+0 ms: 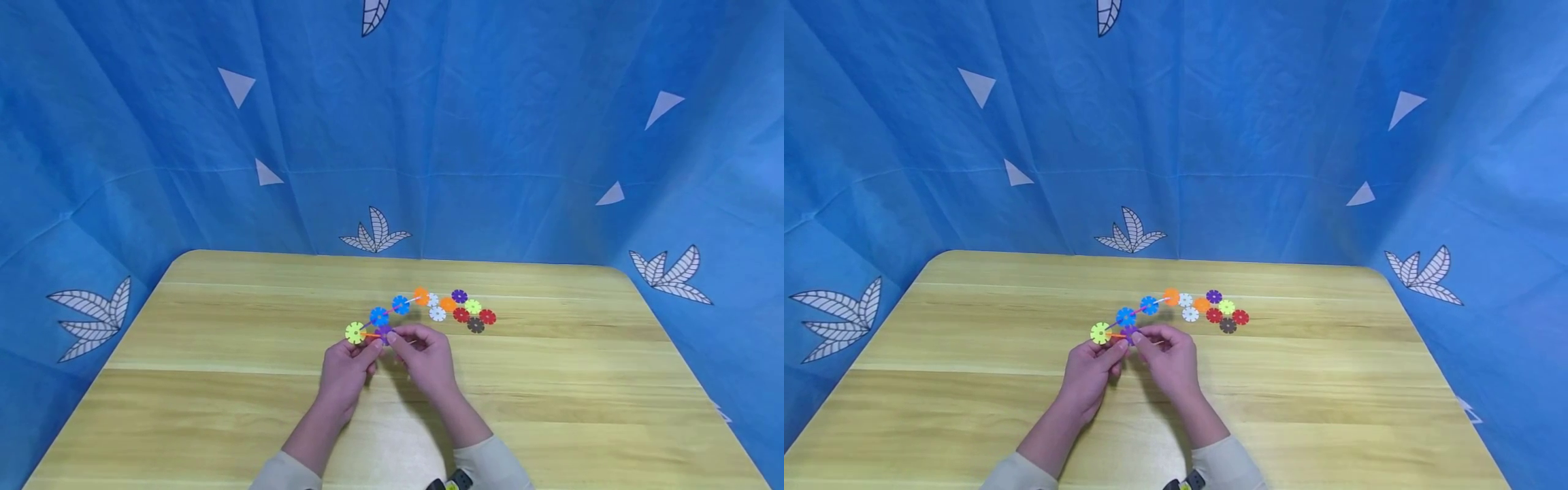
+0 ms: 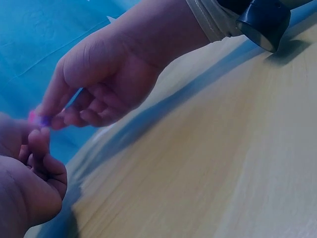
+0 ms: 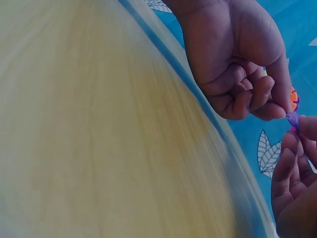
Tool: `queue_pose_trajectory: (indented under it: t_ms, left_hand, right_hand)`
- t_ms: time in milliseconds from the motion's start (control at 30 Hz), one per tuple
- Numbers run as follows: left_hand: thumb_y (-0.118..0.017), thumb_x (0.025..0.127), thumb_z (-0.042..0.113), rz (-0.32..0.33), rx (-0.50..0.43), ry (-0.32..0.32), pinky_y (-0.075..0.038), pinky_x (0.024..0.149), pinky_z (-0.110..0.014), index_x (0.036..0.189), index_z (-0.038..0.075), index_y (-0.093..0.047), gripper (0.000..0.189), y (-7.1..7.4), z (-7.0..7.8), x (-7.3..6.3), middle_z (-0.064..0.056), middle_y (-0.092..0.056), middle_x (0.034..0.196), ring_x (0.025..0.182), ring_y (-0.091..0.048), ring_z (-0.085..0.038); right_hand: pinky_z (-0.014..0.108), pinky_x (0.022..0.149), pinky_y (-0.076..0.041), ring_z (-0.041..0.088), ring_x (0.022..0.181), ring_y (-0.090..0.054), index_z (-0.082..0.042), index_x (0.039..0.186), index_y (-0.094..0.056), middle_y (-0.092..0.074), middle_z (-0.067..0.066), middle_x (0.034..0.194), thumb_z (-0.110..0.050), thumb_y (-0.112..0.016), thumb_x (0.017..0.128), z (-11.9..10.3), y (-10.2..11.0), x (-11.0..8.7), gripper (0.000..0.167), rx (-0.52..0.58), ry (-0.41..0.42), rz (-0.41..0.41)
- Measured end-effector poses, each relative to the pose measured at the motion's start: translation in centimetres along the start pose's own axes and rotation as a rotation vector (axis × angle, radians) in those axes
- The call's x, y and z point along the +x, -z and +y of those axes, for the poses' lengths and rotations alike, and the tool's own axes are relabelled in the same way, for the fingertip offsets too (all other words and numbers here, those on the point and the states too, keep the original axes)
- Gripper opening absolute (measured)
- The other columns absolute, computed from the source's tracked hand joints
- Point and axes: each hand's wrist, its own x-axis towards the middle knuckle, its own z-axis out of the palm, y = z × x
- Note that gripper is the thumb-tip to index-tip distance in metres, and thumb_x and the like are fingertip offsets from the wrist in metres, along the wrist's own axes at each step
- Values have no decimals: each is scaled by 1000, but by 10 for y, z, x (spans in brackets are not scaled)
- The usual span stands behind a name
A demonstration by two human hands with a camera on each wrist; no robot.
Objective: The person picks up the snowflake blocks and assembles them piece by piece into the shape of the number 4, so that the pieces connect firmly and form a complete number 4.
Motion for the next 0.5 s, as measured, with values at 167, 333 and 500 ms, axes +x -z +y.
queue_pose_trajectory:
  t_ms: [167, 333, 500]
  left_hand:
    - [-74, 91, 13, 30, -9, -7, -43, 52, -19, 101, -1, -71, 17, -1, 1, 0, -18, -68, 89, 61, -52, -11]
    - [-74, 92, 13, 39, -47, -12, -42, 51, -19, 100, -4, -69, 19, 0, 1, 3, -14, -64, 84, 60, -50, -10]
    - [-74, 92, 12, 56, -65, -21, -41, 51, -18, 99, -4, -69, 17, -1, 2, 4, -11, -64, 83, 60, -50, -9]
  right_hand:
    - [26, 48, -49, 44, 71, -61, 0, 101, -73, -66, 25, 84, -5, -73, 91, -22, 1, -9, 12, -31, -26, -23]
    - [34, 53, -54, 51, 75, -61, 5, 102, -71, -66, 26, 85, -2, -70, 92, -40, 7, -15, 13, -88, -22, -11]
    - [32, 51, -54, 44, 72, -63, 4, 104, -71, -68, 14, 86, -4, -76, 88, -19, 20, -8, 19, -120, -22, 52]
